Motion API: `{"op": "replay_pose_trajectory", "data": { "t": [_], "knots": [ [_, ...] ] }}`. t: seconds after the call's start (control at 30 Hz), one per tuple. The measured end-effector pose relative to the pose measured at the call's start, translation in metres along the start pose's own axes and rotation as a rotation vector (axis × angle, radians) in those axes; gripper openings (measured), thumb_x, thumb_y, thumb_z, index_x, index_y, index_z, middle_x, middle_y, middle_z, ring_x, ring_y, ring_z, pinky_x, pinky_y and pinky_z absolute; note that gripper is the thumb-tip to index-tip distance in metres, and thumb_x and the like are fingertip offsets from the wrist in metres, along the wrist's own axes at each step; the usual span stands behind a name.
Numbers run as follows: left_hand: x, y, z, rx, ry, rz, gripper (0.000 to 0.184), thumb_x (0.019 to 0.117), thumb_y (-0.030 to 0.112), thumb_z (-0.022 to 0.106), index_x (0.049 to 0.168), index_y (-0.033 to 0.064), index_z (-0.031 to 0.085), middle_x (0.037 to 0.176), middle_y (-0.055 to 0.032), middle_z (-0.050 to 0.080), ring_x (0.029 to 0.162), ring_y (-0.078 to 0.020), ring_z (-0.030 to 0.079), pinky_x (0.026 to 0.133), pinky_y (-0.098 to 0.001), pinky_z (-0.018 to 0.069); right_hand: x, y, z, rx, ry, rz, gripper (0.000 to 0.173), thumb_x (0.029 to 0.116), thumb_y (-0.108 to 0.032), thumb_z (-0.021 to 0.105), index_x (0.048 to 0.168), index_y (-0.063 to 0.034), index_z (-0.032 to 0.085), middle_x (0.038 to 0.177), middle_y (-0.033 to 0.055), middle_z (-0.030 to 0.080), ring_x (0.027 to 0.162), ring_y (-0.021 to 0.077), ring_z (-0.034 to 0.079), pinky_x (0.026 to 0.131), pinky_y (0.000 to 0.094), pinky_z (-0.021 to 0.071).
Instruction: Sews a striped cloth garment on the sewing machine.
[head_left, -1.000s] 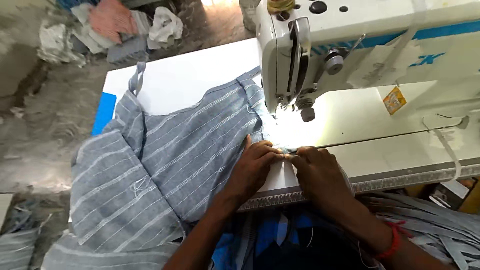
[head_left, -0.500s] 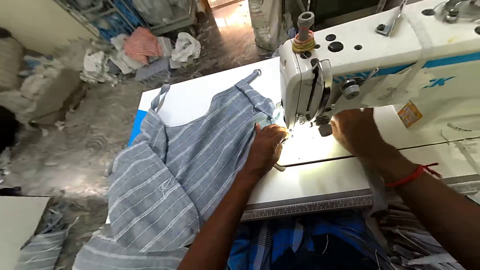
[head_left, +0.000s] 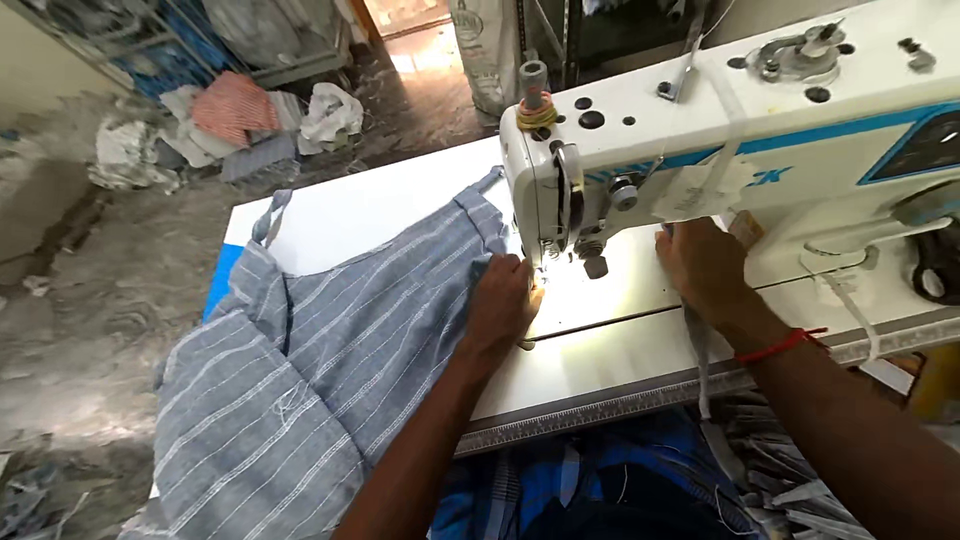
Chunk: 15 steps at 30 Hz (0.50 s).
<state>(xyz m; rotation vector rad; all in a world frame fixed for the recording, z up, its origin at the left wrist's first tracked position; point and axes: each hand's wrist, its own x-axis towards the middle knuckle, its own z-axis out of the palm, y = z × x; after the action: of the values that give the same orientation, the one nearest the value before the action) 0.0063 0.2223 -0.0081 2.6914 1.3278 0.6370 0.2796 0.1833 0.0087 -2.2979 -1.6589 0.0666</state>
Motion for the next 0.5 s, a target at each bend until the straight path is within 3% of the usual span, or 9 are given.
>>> {"op": "replay_pose_trajectory", "data": {
  "t": [0.17, 0.3, 0.37, 0.4, 0.47, 0.5],
  "knots": [
    [-0.012, -0.023, -0.005, -0.139, 0.055, 0.095, 0.017, 0.0948, 0.008, 0.061, 0.085, -0.0032, 0.069, 0.086, -0.0179, 0.067, 0.09, -0.0342, 0.068, 0.083, -0.0477, 0.0556, 0.0, 0.009, 0.012, 0.027, 0.084, -0.062, 0.037, 0.1065, -0.025, 0.05, 0.121, 0.0052, 0.064, 0.116, 0.0305, 0.065, 0.091, 0.0503, 0.068, 0.069, 0.0647, 0.0529],
    [-0.022, -0.055, -0.054, -0.16, 0.047, -0.112, 0.033, 0.1061, 0.024, 0.054, 0.101, -0.0056, 0.067, 0.098, -0.02, 0.064, 0.087, -0.0299, 0.065, 0.079, -0.0467, 0.056, -0.014, 0.009, -0.011, 0.146, -0.006, -0.077, 0.039, 0.1067, -0.025, 0.054, 0.13, 0.0057, 0.061, 0.125, 0.0315, 0.059, 0.104, 0.0488, 0.065, 0.083, 0.0636, 0.0531],
    [-0.017, -0.066, -0.085, -0.064, 0.075, -0.32, 0.038, 0.1071, 0.028, 0.052, 0.111, -0.0074, 0.065, 0.112, -0.0274, 0.062, 0.1, -0.0396, 0.064, 0.087, -0.0557, 0.0544, -0.047, -0.004, -0.028, 0.257, -0.041, -0.129, 0.039, 0.1072, -0.025, 0.053, 0.136, 0.002, 0.056, 0.13, 0.0297, 0.055, 0.108, 0.0461, 0.063, 0.087, 0.0617, 0.0533],
    [-0.008, -0.069, -0.098, -0.001, 0.116, -0.431, 0.039, 0.1063, 0.027, 0.052, 0.116, -0.0087, 0.063, 0.119, -0.0322, 0.059, 0.108, -0.0461, 0.062, 0.091, -0.0613, 0.0516, -0.067, -0.014, -0.032, 0.325, -0.084, -0.135, 0.037, 0.1069, -0.025, 0.053, 0.135, -0.0015, 0.057, 0.125, 0.0253, 0.058, 0.098, 0.0409, 0.065, 0.08, 0.0586, 0.0557],
    [0.018, -0.072, -0.112, 0.051, 0.159, -0.535, 0.05, 0.1017, 0.021, 0.055, 0.142, -0.0077, 0.049, 0.146, -0.0378, 0.043, 0.136, -0.0544, 0.043, 0.108, -0.0662, 0.0404, -0.108, -0.043, -0.027, 0.624, -0.322, -0.082, 0.03, 0.1071, -0.027, 0.054, 0.132, -0.01, 0.059, 0.109, 0.0103, 0.069, 0.079, 0.0244, 0.071, 0.065, 0.0449, 0.0623],
    [0.035, -0.072, -0.109, 0.04, 0.136, -0.503, 0.06, 0.101, 0.018, 0.055, 0.152, -0.007, 0.037, 0.155, -0.0384, 0.033, 0.144, -0.0546, 0.033, 0.115, -0.0653, 0.034, -0.122, -0.063, -0.019, 0.88, -0.549, -0.011, 0.033, 0.1081, -0.027, 0.053, 0.136, -0.0107, 0.057, 0.112, 0.0075, 0.071, 0.085, 0.0213, 0.074, 0.071, 0.0405, 0.0653]
  ]
}}
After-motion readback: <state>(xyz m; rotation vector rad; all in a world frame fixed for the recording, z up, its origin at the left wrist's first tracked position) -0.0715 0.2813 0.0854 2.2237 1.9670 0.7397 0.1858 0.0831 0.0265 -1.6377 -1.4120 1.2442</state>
